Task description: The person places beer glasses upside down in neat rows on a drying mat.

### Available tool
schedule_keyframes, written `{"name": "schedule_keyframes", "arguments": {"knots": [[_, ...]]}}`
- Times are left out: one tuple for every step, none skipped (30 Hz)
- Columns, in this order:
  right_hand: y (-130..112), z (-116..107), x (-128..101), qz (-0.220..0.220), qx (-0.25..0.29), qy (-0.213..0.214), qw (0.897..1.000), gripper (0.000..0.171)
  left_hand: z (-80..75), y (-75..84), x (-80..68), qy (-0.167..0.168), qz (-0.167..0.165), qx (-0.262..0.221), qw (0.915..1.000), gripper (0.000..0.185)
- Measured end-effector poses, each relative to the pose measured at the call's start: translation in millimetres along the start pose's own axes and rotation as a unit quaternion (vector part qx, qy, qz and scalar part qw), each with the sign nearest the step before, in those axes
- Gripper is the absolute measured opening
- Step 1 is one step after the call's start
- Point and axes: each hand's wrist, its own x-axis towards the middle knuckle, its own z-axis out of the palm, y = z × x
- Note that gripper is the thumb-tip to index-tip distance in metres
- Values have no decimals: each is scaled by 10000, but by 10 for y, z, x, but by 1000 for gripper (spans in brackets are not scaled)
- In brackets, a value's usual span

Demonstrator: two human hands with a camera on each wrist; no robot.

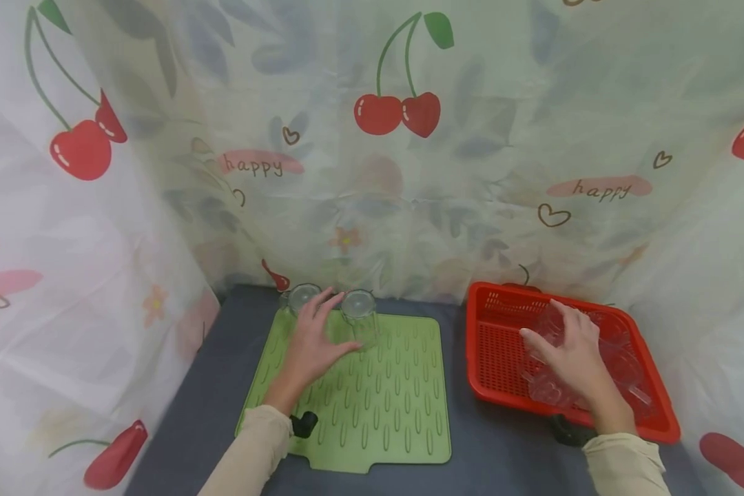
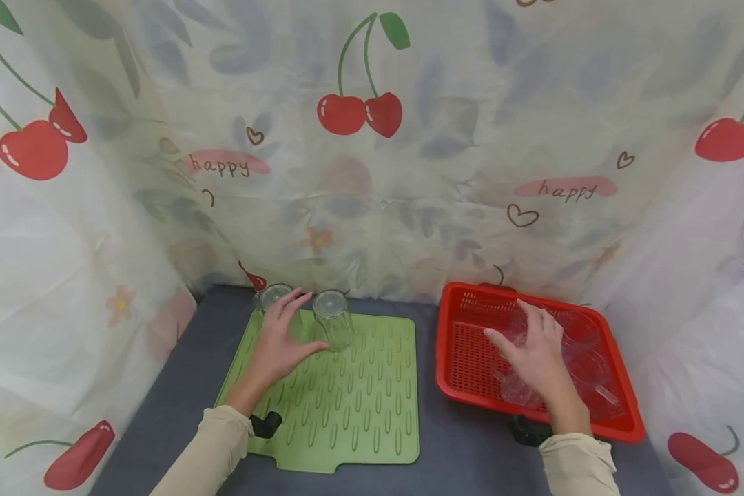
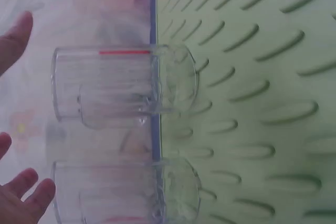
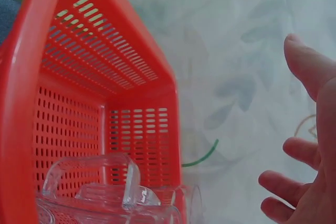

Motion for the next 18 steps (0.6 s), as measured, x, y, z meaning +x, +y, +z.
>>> {"name": "schedule_keyframes", "arguments": {"knots": [[7,-14,1,44,19,-12,10000,104,-18,-14,-13,10,13,10,10000,100],[18,-25,3,79,24,-31,10000,104,-35,-27,-28,4,6,20,10000,100],[30,-33,4,117,23,-60,9999,104,-47,-46,-42,3,-7,-2,10000,99],[44,-37,6,147,15,-87,9999,105,-58,-68,-57,-10,-25,-22,10000,99],[59,-39,7,180,5,-128,9998,105,-64,-91,-70,-15,-41,-52,10000,98],[75,-38,9,220,-4,-183,9996,107,-66,-119,-87,-9,-48,-64,10000,98],[93,-34,10,244,-13,-239,9994,108,-66,-152,-106,9,-48,-48,10000,97],[114,-27,9,266,-22,-300,9992,109,-69,-181,-130,34,-22,-37,10000,96],[133,-19,9,270,-31,-351,9990,110,-69,-214,-154,82,15,-33,10000,94],[151,-9,9,283,-37,-394,9988,110,-70,-249,-180,141,89,-28,9999,93],[169,1,8,288,-46,-426,9987,111,-72,-283,-206,217,184,2,9996,91],[187,13,6,299,-58,-456,9985,111,-78,-316,-233,297,295,2,9991,90],[204,24,3,306,-68,-468,9984,111,-85,-349,-262,365,404,56,9985,89],[219,35,-1,319,-80,-475,9983,112,-95,-381,-291,421,492,73,9979,88],[230,45,-3,327,-95,-485,9982,112,-100,-417,-317,491,583,113,9970,88],[242,55,-7,351,-105,-500,9981,112,-109,-450,-344,560,645,158,9962,89],[255,66,-12,365,-124,-530,9979,113,-122,-478,-373,611,641,172,9959,90],[264,74,-17,379,-135,-566,9976,113,-134,-509,-405,650,607,167,9959,91]]}}
